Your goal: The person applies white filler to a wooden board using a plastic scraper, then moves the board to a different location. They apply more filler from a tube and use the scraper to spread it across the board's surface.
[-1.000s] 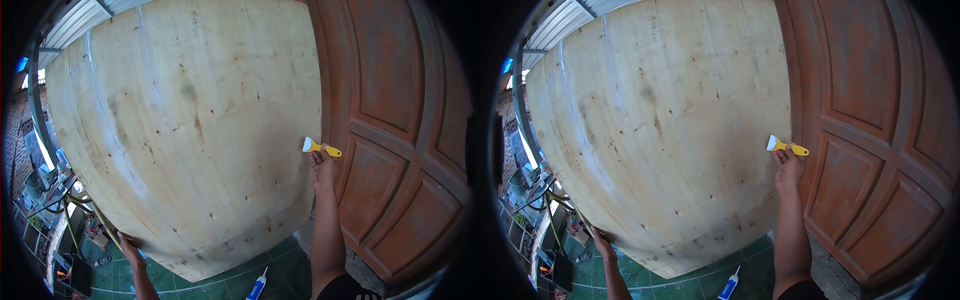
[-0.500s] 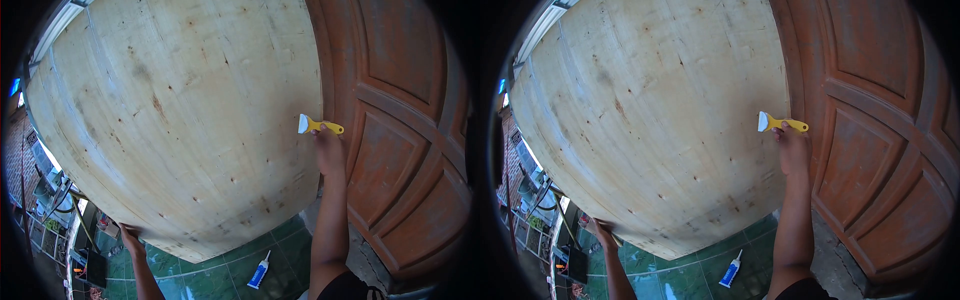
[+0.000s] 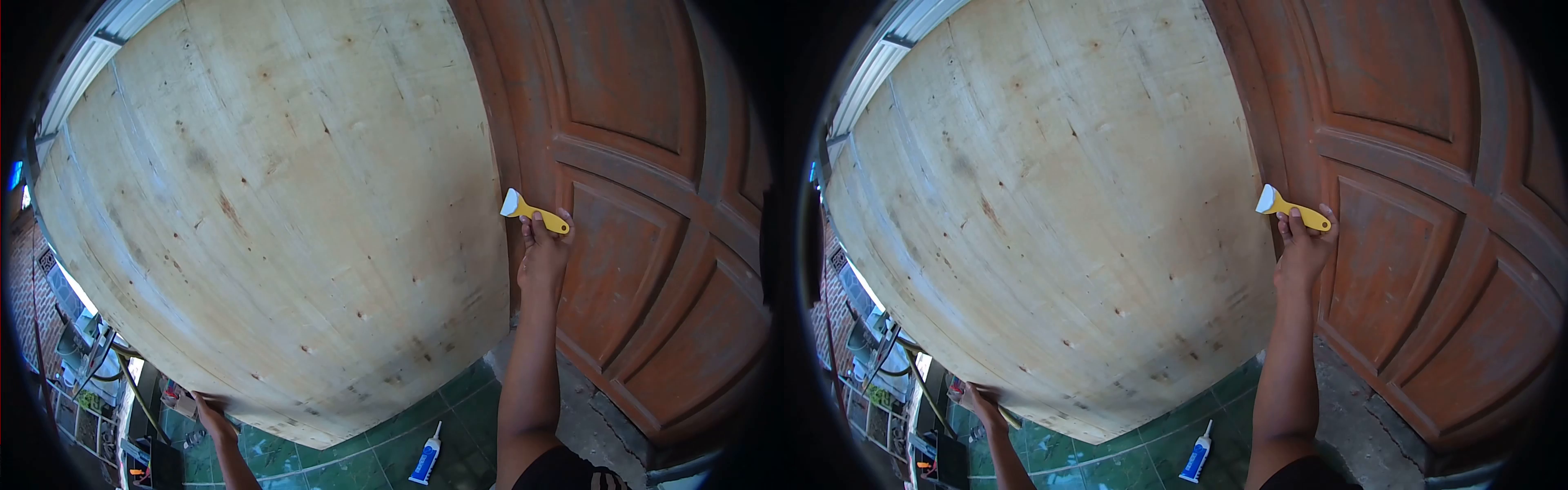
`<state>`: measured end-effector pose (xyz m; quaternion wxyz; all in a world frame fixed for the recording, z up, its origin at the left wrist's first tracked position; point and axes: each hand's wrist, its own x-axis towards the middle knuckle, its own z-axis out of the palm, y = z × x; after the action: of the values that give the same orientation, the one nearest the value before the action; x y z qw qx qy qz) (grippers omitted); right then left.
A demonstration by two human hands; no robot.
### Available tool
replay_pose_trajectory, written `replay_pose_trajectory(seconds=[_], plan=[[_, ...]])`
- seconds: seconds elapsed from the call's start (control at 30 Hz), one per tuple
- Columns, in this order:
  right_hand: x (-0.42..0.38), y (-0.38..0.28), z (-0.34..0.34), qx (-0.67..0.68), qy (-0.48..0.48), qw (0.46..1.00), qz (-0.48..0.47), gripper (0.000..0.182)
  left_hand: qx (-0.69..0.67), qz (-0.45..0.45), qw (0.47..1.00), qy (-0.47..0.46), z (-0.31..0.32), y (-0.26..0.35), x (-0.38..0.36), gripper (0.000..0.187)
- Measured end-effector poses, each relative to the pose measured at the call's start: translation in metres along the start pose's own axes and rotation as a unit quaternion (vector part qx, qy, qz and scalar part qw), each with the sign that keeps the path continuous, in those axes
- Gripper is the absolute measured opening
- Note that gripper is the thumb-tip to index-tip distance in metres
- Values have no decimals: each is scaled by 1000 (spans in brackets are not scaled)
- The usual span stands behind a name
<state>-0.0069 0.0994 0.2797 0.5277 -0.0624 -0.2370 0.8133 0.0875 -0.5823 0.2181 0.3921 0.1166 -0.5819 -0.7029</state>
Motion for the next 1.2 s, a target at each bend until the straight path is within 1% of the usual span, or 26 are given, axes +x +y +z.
replay_pose_trajectory(seconds=[0.1,0.13,0.27,0.37,0.43,0.5,0.6,0.67,0.7,0.73,0.83,0.93,0.97,1.03,1.13,1.2], plan=[[11,-10,-10,64,47,996,27,28,-3,12,1000,8,13,8,-10,71],[11,-12,-12,92,51,993,45,23,-7,6,1000,-6,6,3,-4,71],[11,-10,-13,51,41,995,69,18,-14,3,1000,-2,7,2,-1,70],[10,-2,-11,5,22,999,47,18,-13,-22,1000,-13,-11,-8,16,71],[10,0,-12,-78,13,997,-24,18,-11,-22,1000,-10,-13,-10,17,71],[13,5,-17,-185,-12,976,-112,19,-13,-19,1000,-5,-10,-10,15,72],[5,13,-15,-270,-37,951,-144,21,-13,-9,1000,9,-3,-6,10,72],[-2,29,-17,-257,-70,953,-144,22,-3,-5,1000,26,4,-2,4,73],[-5,36,-19,-250,-87,953,-144,23,1,-7,1000,20,1,-3,6,74],[-6,41,-22,-279,-112,941,-157,24,5,-10,1000,14,-4,-6,10,74],[-5,54,-21,-218,-132,960,-116,24,-3,-16,1000,-4,-3,-4,8,76],[-3,62,-21,-240,-170,949,-112,24,6,-24,1000,0,3,9,-5,77],[-4,65,-16,-238,-160,951,-114,24,10,-25,1000,5,5,10,-7,78],[-10,69,-9,-236,-141,955,-115,24,20,-30,999,-8,-16,-2,10,78],[-14,80,-15,-299,-190,894,-274,23,21,-16,1000,-13,-8,0,3,80],[-18,87,-18,-320,-181,887,-279,22,30,-15,999,-12,-4,5,-3,81]])
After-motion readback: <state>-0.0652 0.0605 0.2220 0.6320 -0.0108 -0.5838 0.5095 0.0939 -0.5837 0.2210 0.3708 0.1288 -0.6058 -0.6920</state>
